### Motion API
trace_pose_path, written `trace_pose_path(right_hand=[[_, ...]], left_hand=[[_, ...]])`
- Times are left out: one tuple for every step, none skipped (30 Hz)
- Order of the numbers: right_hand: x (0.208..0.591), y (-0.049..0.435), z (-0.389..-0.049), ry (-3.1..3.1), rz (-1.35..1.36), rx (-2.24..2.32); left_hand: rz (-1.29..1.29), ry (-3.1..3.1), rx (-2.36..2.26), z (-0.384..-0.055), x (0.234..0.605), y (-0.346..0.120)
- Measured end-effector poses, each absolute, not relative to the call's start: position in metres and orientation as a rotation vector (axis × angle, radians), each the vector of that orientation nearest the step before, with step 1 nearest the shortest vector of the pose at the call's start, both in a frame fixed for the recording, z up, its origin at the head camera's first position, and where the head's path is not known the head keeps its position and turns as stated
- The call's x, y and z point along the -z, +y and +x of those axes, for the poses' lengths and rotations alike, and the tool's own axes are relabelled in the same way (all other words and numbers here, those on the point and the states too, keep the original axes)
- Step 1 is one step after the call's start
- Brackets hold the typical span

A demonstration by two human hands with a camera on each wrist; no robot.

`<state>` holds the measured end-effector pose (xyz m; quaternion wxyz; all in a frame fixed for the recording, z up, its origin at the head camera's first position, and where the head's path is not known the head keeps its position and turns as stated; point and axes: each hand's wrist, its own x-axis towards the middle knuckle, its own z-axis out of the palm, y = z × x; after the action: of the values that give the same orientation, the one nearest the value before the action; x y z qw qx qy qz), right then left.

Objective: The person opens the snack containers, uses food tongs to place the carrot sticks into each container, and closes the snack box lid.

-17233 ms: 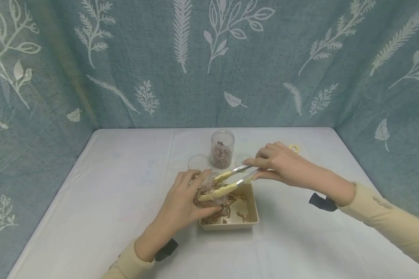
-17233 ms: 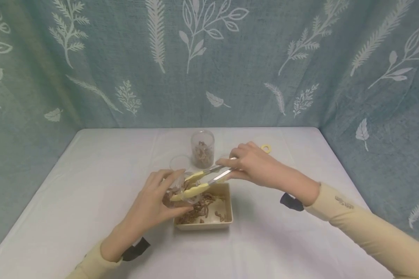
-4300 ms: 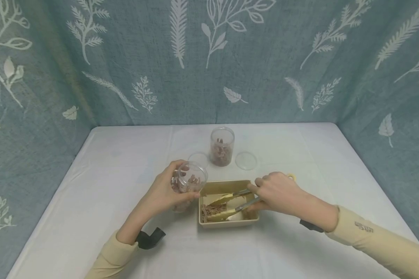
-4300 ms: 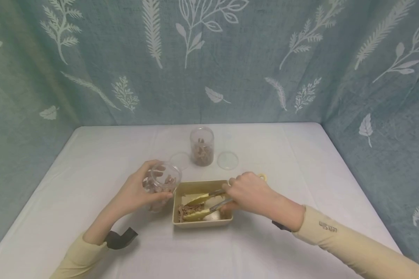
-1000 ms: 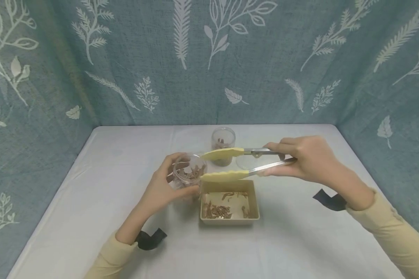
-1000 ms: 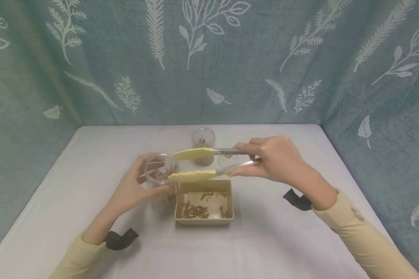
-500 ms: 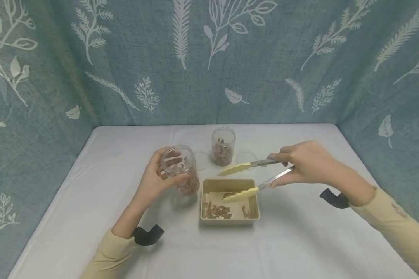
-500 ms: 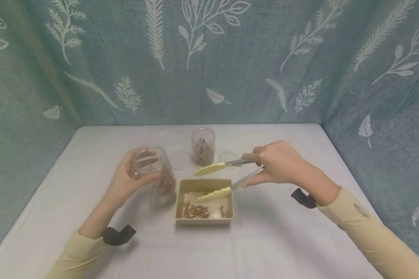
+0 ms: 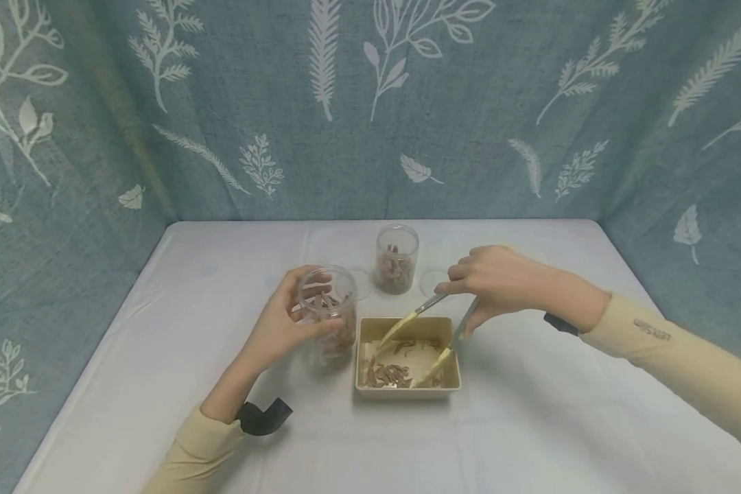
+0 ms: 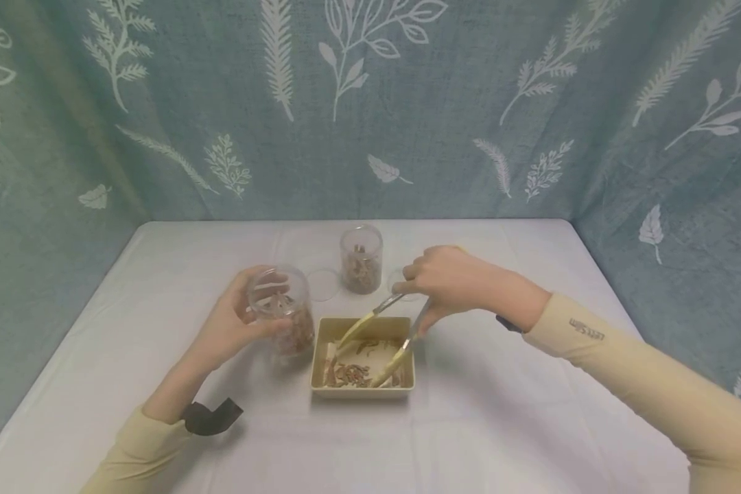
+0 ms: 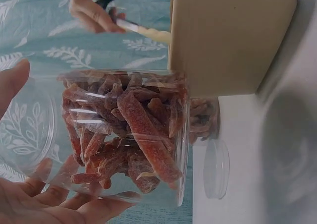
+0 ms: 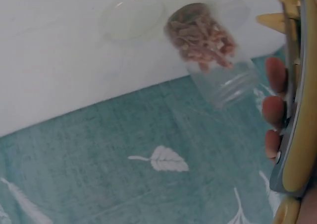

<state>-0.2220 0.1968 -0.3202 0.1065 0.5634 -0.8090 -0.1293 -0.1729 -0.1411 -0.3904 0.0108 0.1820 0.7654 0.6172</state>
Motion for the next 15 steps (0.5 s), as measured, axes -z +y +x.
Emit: trace_pose_path(right_hand=[[0.321,0.194,-0.225,-2.363,1.679,0.388],[0.322,0.192,-0.227,-2.343,1.697,0.393],[0.323,0.19,-0.229,-2.323,1.715,0.396],[0.323,0.187,-0.232,-2.304,1.73,0.395],[0.324,0.184,-0.234,-2.292,1.743,0.397],[0.324,0.181,-0.235,-2.28,1.755,0.408],[0.325,0.177,-0.237,-2.269,1.764,0.424],[0.325,0.174,-0.238,-2.266,1.772,0.446],[0.325,0.171,-0.239,-2.267,1.779,0.47],[0.325,0.167,-0.24,-2.267,1.787,0.503],[0.326,0.164,-0.241,-2.269,1.793,0.54],[0.326,0.16,-0.241,-2.271,1.798,0.576],[0.326,0.157,-0.242,-2.277,1.805,0.605],[0.327,0.154,-0.243,-2.284,1.811,0.63],[0.327,0.151,-0.243,-2.292,1.819,0.648]], left_hand=[[0.57,2.388,-1.916,-0.173,0.391,-0.141],[0.57,2.389,-1.905,-0.173,0.391,-0.141],[0.568,2.39,-1.896,-0.173,0.391,-0.14],[0.565,2.386,-1.89,-0.173,0.392,-0.14],[0.565,2.387,-1.882,-0.173,0.392,-0.14],[0.564,2.388,-1.875,-0.173,0.392,-0.14],[0.565,2.388,-1.869,-0.173,0.392,-0.14],[0.563,2.387,-1.866,-0.173,0.392,-0.14],[0.565,2.387,-1.863,-0.173,0.392,-0.139],[0.568,2.388,-1.859,-0.173,0.393,-0.139],[0.569,2.392,-1.855,-0.173,0.393,-0.139],[0.567,2.396,-1.851,-0.173,0.393,-0.139],[0.567,2.399,-1.847,-0.173,0.394,-0.139],[0.565,2.402,-1.842,-0.173,0.395,-0.139],[0.563,2.406,-1.837,-0.173,0.395,-0.139]])
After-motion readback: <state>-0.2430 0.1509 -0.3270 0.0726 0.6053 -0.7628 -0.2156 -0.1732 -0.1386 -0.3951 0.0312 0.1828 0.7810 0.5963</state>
